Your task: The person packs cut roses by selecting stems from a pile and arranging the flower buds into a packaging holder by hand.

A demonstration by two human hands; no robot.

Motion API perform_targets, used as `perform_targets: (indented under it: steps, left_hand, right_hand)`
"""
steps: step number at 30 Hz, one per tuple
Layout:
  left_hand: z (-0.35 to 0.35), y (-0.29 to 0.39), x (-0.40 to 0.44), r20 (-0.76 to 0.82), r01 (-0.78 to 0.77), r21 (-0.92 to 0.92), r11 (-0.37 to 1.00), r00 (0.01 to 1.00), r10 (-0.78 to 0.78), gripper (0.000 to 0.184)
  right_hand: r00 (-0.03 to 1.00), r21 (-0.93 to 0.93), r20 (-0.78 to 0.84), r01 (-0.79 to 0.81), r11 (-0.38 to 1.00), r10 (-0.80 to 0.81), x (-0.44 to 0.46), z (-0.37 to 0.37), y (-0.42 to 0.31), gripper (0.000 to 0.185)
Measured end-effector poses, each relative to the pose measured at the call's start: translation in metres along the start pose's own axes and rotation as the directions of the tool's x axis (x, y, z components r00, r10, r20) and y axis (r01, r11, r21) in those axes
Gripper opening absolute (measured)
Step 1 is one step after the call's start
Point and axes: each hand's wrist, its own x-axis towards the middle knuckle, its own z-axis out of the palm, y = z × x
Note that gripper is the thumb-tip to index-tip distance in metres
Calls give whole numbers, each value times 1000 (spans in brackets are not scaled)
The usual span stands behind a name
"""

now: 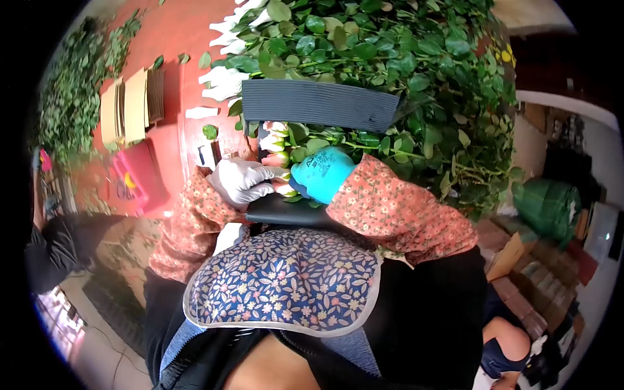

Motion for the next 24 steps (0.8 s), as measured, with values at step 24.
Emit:
perform_targets:
  steps: [24]
  left_hand:
    - [17, -10, 9, -25, -6, 33, 999, 1000, 7, 13]
  right_hand:
    - [959, -18, 257, -120, 993, 121, 3, -11, -29, 46]
